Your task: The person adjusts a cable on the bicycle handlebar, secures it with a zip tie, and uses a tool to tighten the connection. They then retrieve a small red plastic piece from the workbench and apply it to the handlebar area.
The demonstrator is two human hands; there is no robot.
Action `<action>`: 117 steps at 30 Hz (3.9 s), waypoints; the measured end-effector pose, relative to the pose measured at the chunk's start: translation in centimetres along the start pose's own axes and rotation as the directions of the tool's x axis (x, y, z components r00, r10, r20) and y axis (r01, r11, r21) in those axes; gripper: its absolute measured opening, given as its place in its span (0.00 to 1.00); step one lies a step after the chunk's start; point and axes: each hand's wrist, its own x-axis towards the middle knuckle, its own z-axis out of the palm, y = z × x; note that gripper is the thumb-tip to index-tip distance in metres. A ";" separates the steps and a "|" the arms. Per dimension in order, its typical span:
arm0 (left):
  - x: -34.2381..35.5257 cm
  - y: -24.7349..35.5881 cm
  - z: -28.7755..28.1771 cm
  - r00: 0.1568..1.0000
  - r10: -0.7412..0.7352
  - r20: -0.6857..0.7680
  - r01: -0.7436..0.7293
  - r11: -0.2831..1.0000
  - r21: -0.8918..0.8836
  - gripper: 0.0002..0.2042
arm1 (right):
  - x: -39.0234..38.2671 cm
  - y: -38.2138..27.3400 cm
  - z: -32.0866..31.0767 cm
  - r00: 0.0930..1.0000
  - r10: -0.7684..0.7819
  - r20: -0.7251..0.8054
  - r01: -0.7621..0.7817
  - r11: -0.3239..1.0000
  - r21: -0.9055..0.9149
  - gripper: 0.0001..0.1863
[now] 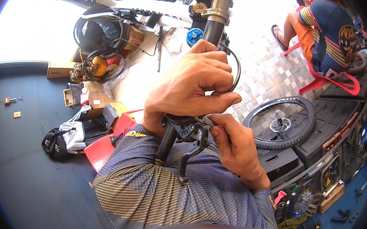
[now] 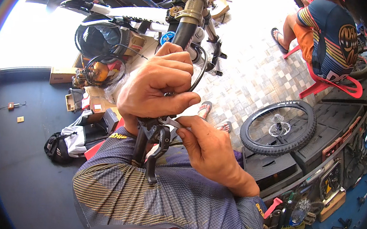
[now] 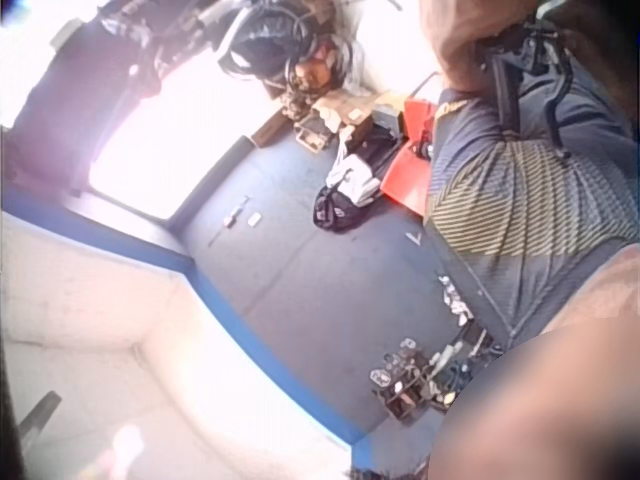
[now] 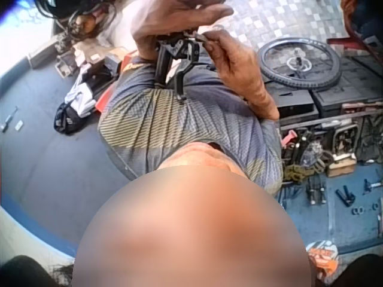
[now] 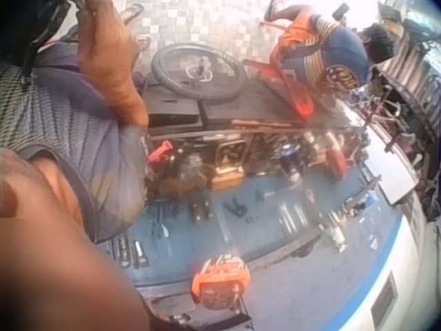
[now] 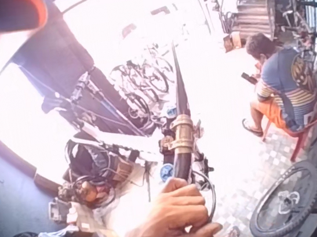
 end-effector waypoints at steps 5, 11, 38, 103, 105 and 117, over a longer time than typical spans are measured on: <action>-0.2 -0.1 0.0 1.000 -0.006 -0.013 0.006 1.000 0.008 0.16 | 0.8 1.1 -1.7 1.000 0.022 0.018 -0.024 0.996 0.090 0.08; 0.1 -0.1 0.2 1.000 -0.002 -0.029 0.002 1.000 -0.014 0.14 | 5.9 7.1 -2.9 0.934 -0.349 0.070 0.339 0.933 0.123 0.08; -0.1 -0.3 0.2 0.999 0.000 -0.035 -0.001 1.000 -0.023 0.14 | 10.3 6.4 -3.1 0.839 -0.474 0.268 0.396 0.869 0.299 0.10; 0.0 -0.4 0.4 0.999 -0.019 -0.026 0.019 1.000 -0.013 0.15 | 10.8 6.4 -3.8 0.832 -0.417 0.367 0.273 0.882 0.384 0.12; 0.0 -0.4 0.4 1.000 -0.007 -0.028 0.007 1.000 -0.007 0.14 | 10.8 6.4 -3.5 0.832 -0.431 0.350 0.274 0.867 0.416 0.12; 0.1 -0.3 0.3 0.999 -0.007 -0.033 0.007 1.000 0.003 0.12 | 10.8 6.5 -3.4 0.829 -0.437 0.350 0.261 0.854 0.450 0.13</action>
